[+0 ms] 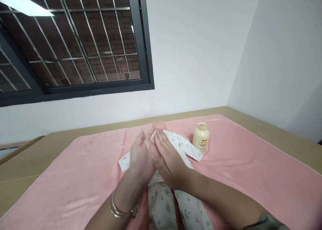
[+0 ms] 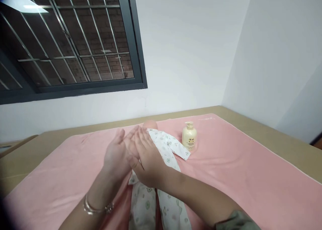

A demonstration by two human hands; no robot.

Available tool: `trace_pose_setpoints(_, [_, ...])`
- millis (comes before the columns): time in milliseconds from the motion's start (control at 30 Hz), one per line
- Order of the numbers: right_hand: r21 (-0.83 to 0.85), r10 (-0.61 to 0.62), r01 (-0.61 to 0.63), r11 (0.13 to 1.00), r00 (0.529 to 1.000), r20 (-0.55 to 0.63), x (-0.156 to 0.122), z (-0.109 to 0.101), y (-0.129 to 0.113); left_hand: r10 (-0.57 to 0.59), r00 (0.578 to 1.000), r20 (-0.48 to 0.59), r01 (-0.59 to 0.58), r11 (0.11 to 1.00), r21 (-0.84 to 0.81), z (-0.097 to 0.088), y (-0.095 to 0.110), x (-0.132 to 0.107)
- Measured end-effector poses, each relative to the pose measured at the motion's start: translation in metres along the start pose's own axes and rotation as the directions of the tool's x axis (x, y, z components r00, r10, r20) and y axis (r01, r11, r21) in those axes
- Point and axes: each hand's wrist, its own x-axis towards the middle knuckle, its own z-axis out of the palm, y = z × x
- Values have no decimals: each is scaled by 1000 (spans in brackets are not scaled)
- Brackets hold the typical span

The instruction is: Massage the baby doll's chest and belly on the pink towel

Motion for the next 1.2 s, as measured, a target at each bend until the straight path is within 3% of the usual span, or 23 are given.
trace_pose_setpoints(100, [55,56,-56,997,998,3,-3,1,-2,-26,1000,0,26,998,58,9,-27,-7])
trace_pose_setpoints(200, [121,-19,21,992,1000,-15,-10,-1,-16,35,999,-33,-33,997,63,9,-40,-10])
trace_pose_setpoints(300, [136,-147,149,979,989,-27,-18,3,-29,192,978,-78,-184,978,98,2,-29,-5])
trace_pose_setpoints(367, [135,-247,244,960,969,1,-21,11,-27,330,941,-79,-319,939,130,-4,-13,4])
trace_pose_setpoints(400, [127,-292,286,950,956,27,-21,16,-21,426,900,-91,-411,900,144,-8,-6,11])
trace_pose_setpoints(433, [108,-318,310,945,946,58,-19,20,-11,550,826,-125,-530,832,163,-12,0,20])
trace_pose_setpoints(467, [79,-319,313,947,944,89,-15,23,3,668,725,-169,-638,743,202,-16,2,29])
trace_pose_setpoints(500, [30,-279,277,960,953,116,-10,26,20,740,643,-198,-694,673,256,-21,0,40])
trace_pose_setpoints(533, [-32,-175,180,983,977,118,-4,28,38,780,588,-213,-714,624,318,-26,-5,51])
trace_pose_setpoints(567, [-96,-37,45,994,995,90,4,29,57,781,588,-208,-686,619,383,-32,-13,62])
trace_pose_setpoints(633, [-202,216,-200,959,975,57,19,31,91,710,680,-180,-544,654,526,-44,-36,82])
trace_pose_setpoints(700, [-277,316,-281,919,944,91,30,34,113,655,741,-150,-451,650,611,-56,-59,96])
trace_pose_setpoints(767, [-335,296,-230,914,942,161,31,39,123,640,753,-152,-424,648,632,-66,-75,105])
trace_pose_setpoints(900, [-327,134,-33,944,947,292,15,45,123,668,734,-121,-474,632,613,-80,-86,109])
trace_pose_setpoints(967, [-279,90,0,960,947,309,12,44,126,692,715,-100,-497,605,622,-84,-87,110])
trace_pose_setpoints(1133, [-346,264,-186,919,945,193,23,44,136,772,635,-26,-591,507,627,-91,-96,118])
trace_pose_setpoints(1200, [-366,263,-176,914,943,203,23,49,134,807,590,38,-647,444,620,-94,-99,121])
